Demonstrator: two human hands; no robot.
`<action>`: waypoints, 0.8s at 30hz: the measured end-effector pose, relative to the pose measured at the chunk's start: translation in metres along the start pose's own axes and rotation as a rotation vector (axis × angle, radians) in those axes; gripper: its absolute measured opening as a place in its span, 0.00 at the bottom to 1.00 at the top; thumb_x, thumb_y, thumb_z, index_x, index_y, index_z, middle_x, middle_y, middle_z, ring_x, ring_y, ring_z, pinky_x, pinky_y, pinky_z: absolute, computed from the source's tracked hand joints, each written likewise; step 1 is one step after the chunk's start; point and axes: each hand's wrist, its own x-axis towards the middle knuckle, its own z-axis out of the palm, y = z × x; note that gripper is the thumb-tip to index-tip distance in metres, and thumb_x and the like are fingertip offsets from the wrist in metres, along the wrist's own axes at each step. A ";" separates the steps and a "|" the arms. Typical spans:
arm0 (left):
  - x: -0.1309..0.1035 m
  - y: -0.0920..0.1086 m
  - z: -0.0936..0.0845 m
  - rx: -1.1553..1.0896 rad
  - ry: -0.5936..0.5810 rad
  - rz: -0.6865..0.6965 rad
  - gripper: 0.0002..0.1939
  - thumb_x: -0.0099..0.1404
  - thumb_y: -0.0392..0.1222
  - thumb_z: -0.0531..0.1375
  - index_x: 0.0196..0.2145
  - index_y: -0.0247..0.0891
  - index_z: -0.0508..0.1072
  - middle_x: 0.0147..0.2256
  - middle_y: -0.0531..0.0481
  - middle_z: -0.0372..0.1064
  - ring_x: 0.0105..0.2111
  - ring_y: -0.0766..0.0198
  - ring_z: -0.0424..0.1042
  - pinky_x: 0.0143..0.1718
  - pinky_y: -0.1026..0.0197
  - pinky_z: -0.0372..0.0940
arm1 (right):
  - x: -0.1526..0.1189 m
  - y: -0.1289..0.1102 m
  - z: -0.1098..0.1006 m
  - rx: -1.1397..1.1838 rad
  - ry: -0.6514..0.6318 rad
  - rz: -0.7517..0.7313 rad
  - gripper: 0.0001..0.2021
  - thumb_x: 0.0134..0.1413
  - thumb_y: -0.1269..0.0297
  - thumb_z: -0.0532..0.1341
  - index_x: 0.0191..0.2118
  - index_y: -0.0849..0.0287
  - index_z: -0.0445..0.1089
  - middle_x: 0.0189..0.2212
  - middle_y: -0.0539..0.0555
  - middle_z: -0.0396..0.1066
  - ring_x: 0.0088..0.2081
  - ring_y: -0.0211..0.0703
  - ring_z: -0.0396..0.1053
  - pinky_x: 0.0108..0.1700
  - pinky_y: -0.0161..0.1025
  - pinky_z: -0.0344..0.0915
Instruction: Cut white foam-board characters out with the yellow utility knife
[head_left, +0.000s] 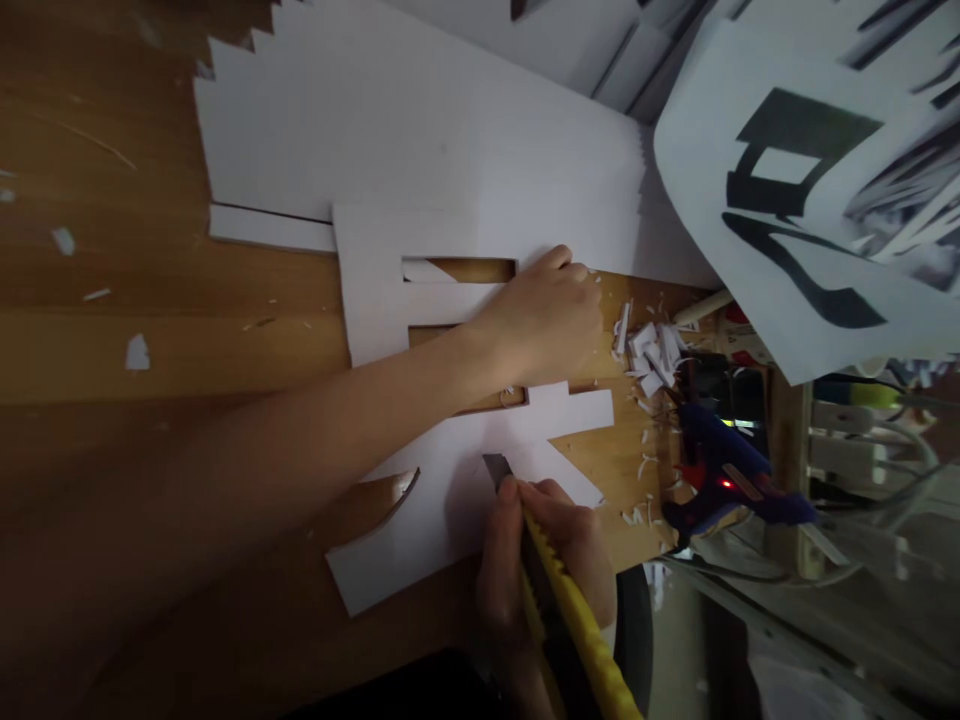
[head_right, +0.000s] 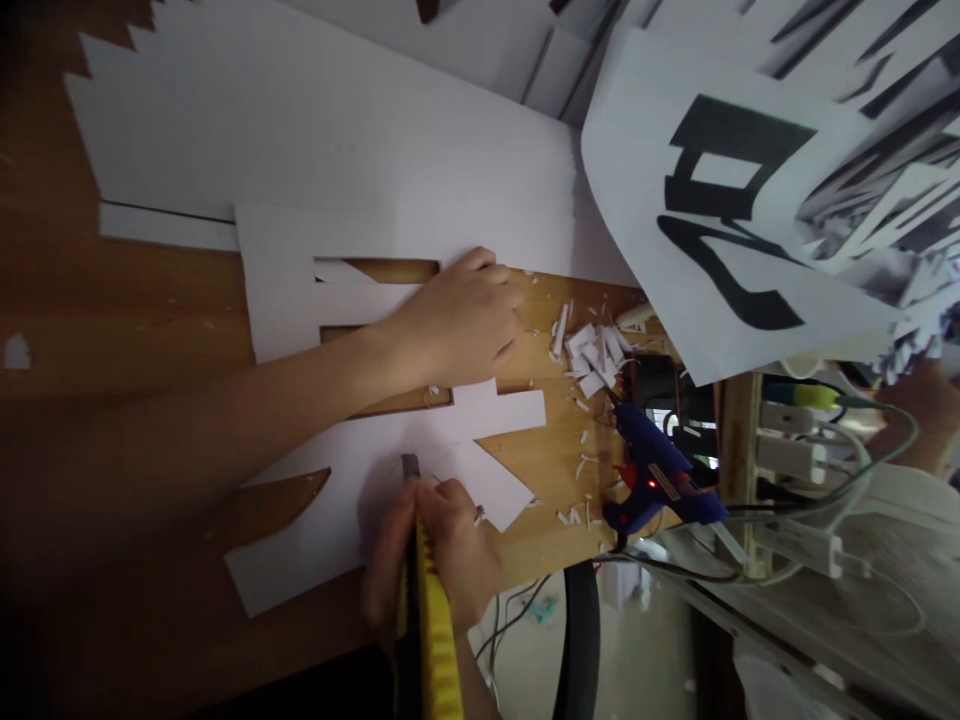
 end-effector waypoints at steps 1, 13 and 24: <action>0.000 0.000 0.000 -0.003 0.009 0.001 0.16 0.67 0.33 0.51 0.32 0.36 0.79 0.36 0.44 0.74 0.43 0.55 0.69 0.47 0.50 0.56 | 0.000 -0.001 0.000 -0.027 0.016 -0.012 0.06 0.55 0.62 0.65 0.32 0.53 0.66 0.21 0.43 0.65 0.22 0.37 0.64 0.27 0.34 0.61; -0.001 -0.001 0.006 -0.059 0.079 0.006 0.16 0.67 0.32 0.50 0.32 0.36 0.79 0.34 0.44 0.74 0.43 0.54 0.69 0.47 0.51 0.55 | 0.000 -0.022 0.009 -0.095 0.110 0.178 0.08 0.56 0.61 0.65 0.28 0.54 0.68 0.26 0.47 0.73 0.26 0.39 0.67 0.29 0.35 0.63; -0.003 -0.002 0.006 -0.056 0.114 0.024 0.17 0.65 0.31 0.50 0.33 0.36 0.80 0.36 0.43 0.76 0.42 0.53 0.70 0.46 0.50 0.55 | 0.019 -0.019 -0.027 0.408 0.036 -0.313 0.03 0.57 0.63 0.60 0.33 0.51 0.65 0.30 0.48 0.69 0.35 0.43 0.71 0.42 0.48 0.71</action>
